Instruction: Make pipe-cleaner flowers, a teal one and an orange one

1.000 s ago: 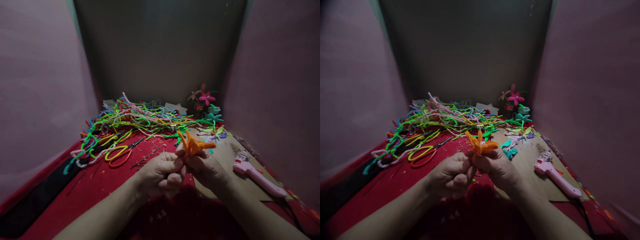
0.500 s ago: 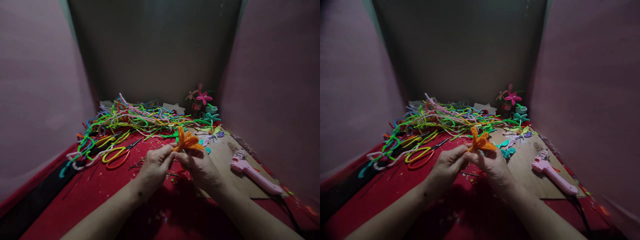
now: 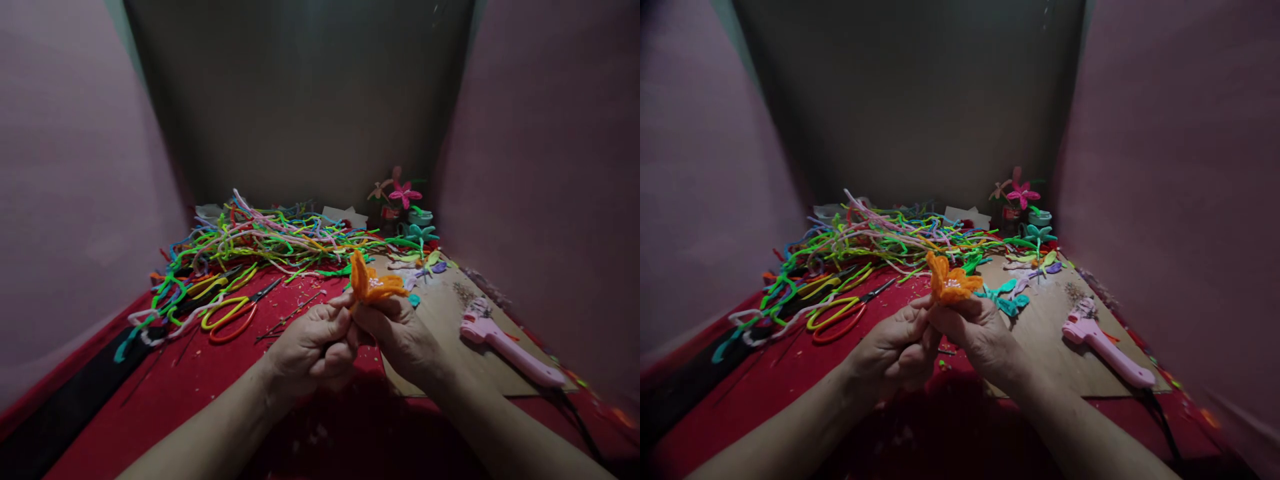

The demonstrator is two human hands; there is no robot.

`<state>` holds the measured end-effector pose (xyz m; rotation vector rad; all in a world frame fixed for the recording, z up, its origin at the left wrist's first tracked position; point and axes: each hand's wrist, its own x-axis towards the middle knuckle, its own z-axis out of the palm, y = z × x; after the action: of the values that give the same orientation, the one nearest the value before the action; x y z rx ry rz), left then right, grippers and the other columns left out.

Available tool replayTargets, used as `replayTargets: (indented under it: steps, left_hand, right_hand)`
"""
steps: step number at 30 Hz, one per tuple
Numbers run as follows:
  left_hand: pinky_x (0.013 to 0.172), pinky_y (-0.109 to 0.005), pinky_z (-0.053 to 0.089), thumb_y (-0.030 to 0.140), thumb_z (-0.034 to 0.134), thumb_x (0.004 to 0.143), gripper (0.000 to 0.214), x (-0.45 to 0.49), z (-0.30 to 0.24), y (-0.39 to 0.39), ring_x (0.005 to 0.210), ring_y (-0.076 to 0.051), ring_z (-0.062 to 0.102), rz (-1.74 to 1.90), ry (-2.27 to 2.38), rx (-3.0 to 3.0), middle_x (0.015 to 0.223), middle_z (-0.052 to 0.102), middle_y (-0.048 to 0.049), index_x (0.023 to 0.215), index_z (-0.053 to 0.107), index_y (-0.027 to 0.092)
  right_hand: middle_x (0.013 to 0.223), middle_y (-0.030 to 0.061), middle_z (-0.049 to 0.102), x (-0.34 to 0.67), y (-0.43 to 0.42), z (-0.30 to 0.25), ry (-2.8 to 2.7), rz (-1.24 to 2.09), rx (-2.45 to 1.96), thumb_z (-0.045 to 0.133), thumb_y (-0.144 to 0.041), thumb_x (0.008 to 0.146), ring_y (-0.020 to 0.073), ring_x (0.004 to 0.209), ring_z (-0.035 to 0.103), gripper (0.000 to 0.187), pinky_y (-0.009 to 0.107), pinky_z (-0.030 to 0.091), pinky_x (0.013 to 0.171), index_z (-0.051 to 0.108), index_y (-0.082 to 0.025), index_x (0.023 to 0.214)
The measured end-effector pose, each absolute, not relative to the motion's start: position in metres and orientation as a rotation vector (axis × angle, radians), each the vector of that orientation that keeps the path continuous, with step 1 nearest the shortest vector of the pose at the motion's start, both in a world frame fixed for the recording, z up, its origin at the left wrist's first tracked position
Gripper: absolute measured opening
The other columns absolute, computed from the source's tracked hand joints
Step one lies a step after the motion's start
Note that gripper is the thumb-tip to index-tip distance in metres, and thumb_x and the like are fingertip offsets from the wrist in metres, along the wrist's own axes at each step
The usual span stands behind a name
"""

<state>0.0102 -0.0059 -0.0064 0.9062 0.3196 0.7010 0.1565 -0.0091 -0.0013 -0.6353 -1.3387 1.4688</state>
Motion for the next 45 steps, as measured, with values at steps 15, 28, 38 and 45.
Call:
replayTargets:
  steps: [15,28,38,45]
  left_hand:
    - [0.032,-0.015,0.016,0.040,0.049,0.084,0.031,0.011,0.006,-0.006,0.029,-0.001,0.017,0.781,0.545,1.031,0.040,0.035,0.0091,0.066,0.048,0.016]
    - [0.038,-0.015,0.019,0.039,0.053,0.081,0.033,0.020,0.008,-0.016,0.039,-0.003,0.024,1.036,0.930,1.283,0.045,0.032,0.0081,0.060,0.046,0.015]
    - [0.030,-0.014,0.029,0.031,0.054,0.082,0.020,0.014,0.001,-0.012,0.027,-0.001,0.014,0.753,0.415,0.804,0.040,0.032,0.0107,0.070,0.053,0.015]
    - [0.030,-0.014,0.027,0.034,0.050,0.084,0.022,0.012,0.003,-0.011,0.027,-0.001,0.014,0.699,0.421,0.830,0.040,0.032,0.0105,0.072,0.053,0.016]
  right_hand:
    - [0.051,-0.0056,0.045,0.168,0.001,-0.004,-1.230,1.469,-0.785,0.071,-0.033,0.067,0.0036,0.043,0.026,0.017,0.019,0.020,0.041,0.067,-0.017,0.073]
    - [0.046,-0.0103,0.027,0.168,-0.003,0.002,-1.019,1.691,-0.757,0.072,-0.026,0.063,0.0026,0.041,0.016,0.023,0.017,0.015,0.037,0.052,-0.016,0.060]
    - [0.046,-0.0062,0.041,0.166,0.001,-0.007,-1.078,1.709,-0.682,0.071,-0.035,0.065,0.0043,0.040,0.026,0.022,0.020,0.019,0.039,0.060,-0.016,0.062]
    - [0.051,-0.0038,0.048,0.162,-0.002,-0.011,-1.134,1.634,-0.614,0.067,-0.034,0.070,0.0054,0.044,0.028,0.023,0.020,0.022,0.042,0.057,-0.016,0.060]
